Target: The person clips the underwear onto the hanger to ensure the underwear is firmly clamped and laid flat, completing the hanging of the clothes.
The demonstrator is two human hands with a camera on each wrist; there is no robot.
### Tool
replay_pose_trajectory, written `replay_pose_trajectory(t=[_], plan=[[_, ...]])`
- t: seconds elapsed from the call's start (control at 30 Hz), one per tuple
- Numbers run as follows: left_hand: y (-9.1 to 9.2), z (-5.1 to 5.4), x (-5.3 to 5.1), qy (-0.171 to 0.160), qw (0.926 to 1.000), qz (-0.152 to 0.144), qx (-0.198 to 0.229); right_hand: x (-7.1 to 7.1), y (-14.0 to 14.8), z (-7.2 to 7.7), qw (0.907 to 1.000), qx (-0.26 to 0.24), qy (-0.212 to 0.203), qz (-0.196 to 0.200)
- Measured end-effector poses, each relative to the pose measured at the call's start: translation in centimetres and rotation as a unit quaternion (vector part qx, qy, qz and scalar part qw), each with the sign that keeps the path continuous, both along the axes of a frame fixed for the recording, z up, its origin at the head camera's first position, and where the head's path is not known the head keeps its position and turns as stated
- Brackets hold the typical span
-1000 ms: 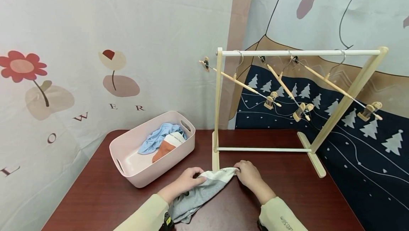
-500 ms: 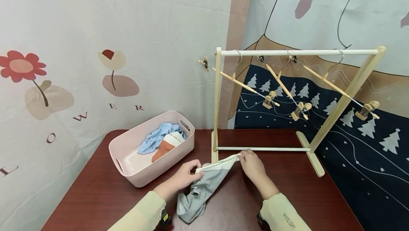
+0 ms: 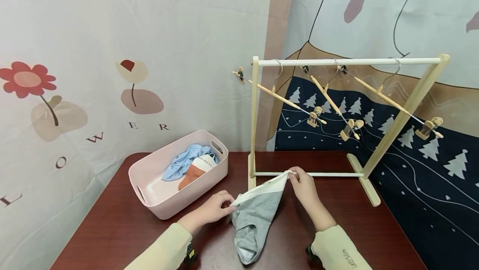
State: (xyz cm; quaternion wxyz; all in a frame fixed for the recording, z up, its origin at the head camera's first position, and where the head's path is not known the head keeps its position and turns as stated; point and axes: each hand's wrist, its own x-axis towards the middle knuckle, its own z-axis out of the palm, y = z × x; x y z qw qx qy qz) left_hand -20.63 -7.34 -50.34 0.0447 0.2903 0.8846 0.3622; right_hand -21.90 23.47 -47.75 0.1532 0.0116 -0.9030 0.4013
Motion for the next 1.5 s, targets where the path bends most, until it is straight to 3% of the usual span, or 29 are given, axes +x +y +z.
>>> replay_pose_trajectory(t=[0.07,0.17,0.23,0.27,0.4,0.57,0.73,0.8,0.9,1.03,1.17,1.27,1.4,1.5], plan=[[0.0,-0.1,0.0,-0.05,0.9974,0.028,0.044,0.0,0.2,-0.1,0.9998,-0.013,-0.017,0.005],[0.1,-0.1,-0.1,-0.119,0.9811,0.082,0.128,0.0,0.3,-0.4,0.9961,-0.066,-0.054,0.023],[0.1,-0.1,-0.1,-0.14,0.9683,0.101,0.18,-0.1,0.2,-0.6,0.9898,-0.114,-0.078,0.037],[0.1,-0.2,-0.2,-0.138,0.9667,0.104,0.189,-0.1,0.1,-0.7,0.9859,-0.137,-0.087,0.04],[-0.5,-0.2,-0.4,-0.101,0.9747,0.087,0.18,-0.2,0.1,-0.8,0.9772,-0.185,-0.097,0.041],[-1.5,0.2,-0.3,-0.032,0.9928,0.071,0.091,-0.1,0.3,-0.7,0.9704,-0.217,-0.09,0.057],[-2.1,0.2,0.0,0.011,0.9987,0.046,0.022,0.1,0.1,-0.6,0.9556,-0.256,-0.1,0.106],[-2.2,0.1,0.1,-0.007,0.9986,0.05,0.018,0.1,-0.1,-0.6,0.9478,-0.274,-0.11,0.119],[-2.2,-0.1,0.3,-0.046,0.9966,0.066,0.019,0.1,-0.4,-0.6,0.9435,-0.283,-0.121,0.122],[-2.2,0.1,0.5,-0.09,0.9915,0.085,0.039,0.1,-0.5,-0.7,0.9511,-0.266,-0.12,0.102],[-2.3,0.5,0.7,-0.091,0.9889,0.091,0.075,0.3,-0.4,-0.8,0.9618,-0.233,-0.114,0.088],[-2.3,0.7,0.7,-0.085,0.9886,0.088,0.087,0.4,-0.4,-1.0,0.9617,-0.23,-0.114,0.095],[-2.2,0.5,0.6,-0.102,0.9839,0.104,0.104,0.4,-0.5,-1.1,0.9535,-0.251,-0.118,0.119],[-1.8,-0.1,0.4,-0.092,0.9788,0.126,0.132,0.4,-0.6,-1.2,0.957,-0.241,-0.109,0.119]])
